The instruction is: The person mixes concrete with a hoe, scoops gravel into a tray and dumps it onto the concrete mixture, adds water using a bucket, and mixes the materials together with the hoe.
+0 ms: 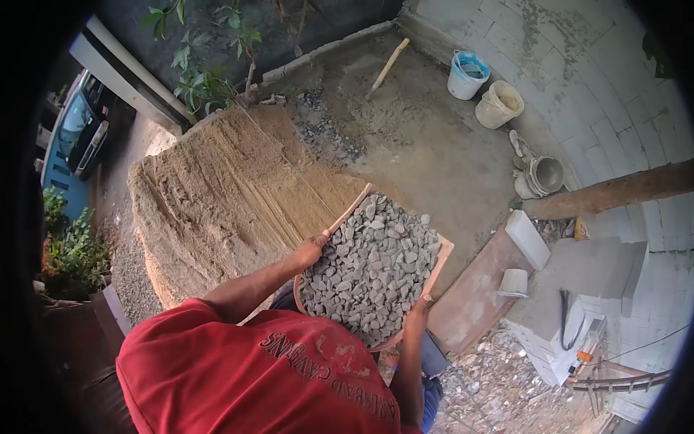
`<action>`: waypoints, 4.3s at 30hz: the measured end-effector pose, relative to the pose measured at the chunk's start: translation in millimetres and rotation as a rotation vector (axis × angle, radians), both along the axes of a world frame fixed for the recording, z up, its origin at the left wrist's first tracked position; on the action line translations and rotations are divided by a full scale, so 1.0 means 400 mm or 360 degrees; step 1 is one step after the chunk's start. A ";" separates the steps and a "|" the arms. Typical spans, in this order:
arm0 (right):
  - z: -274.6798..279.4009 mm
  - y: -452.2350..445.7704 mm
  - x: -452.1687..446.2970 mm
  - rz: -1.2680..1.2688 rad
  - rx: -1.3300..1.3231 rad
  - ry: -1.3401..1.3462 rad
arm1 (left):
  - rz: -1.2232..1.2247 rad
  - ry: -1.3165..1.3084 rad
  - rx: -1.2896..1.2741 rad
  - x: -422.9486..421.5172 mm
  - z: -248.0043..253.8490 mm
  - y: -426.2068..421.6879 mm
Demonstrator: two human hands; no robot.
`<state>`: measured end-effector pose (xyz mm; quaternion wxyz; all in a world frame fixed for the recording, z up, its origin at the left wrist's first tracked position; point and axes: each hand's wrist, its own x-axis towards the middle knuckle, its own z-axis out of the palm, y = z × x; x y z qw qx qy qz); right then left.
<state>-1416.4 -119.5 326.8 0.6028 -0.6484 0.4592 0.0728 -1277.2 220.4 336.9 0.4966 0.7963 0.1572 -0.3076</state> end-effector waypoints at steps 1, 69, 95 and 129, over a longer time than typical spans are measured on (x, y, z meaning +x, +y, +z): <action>0.025 -0.014 0.067 0.0034 0.0036 0.0055 | 0.0057 -0.0021 0.0010 0.047 0.020 -0.006; -0.593 0.530 2.594 0.2305 -0.0211 0.0473 | 0.1752 0.0391 0.0091 1.519 -0.678 0.322; -0.732 -0.082 2.532 0.1769 -0.0646 0.1113 | 0.2149 0.0843 -0.1268 1.325 -0.966 0.099; -0.651 -0.937 1.625 0.0315 -0.0844 0.0664 | -0.0275 0.1107 0.0098 1.614 -0.521 -0.251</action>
